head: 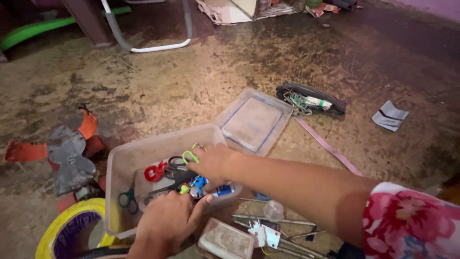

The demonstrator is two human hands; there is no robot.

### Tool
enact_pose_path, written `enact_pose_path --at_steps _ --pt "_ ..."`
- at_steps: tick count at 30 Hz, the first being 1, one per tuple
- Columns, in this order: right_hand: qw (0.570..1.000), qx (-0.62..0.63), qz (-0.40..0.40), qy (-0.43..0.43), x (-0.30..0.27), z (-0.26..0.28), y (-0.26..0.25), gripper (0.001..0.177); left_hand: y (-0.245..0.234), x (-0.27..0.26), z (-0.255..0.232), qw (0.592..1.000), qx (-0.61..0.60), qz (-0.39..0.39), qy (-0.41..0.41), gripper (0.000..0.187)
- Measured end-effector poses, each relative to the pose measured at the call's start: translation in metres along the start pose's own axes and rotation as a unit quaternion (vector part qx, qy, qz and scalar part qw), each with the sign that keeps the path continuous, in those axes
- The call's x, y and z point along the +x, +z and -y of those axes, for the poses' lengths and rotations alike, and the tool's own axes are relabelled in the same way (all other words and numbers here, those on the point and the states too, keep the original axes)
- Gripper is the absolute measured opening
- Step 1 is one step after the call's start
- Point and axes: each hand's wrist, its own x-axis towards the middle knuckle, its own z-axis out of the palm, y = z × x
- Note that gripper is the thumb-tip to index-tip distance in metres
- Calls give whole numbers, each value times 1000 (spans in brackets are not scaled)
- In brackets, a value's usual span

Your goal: The person wipes a roll of yellow tape with a dark cloth, then sorts through a plastic bin containing tools and small parts. They remove pliers, a small white box, metal rods, and a blue plastic cap, placing them on the floor.

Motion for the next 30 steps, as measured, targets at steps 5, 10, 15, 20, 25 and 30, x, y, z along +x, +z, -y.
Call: enact_pose_path --at_steps 5,10,15,20,25,30 --pt "995 75 -70 6 3 -8 16 63 6 8 6 999 7 32 -11 73" --pt "995 28 -90 -37 2 -16 11 49 8 5 1 999 25 18 -21 70" --pt "996 6 -57 -65 -46 -28 -15 40 -5 -1 -18 987 120 105 -35 64" --pt "993 -76 -48 -80 -108 -29 -41 51 -27 -9 -43 985 142 97 -2 68" --pt "987 -136 -15 -82 -149 -26 -54 49 -16 -18 -62 989 88 107 -53 78" --pt "985 -137 -28 -105 -153 -15 -61 43 -8 -29 -69 982 57 158 -87 80"
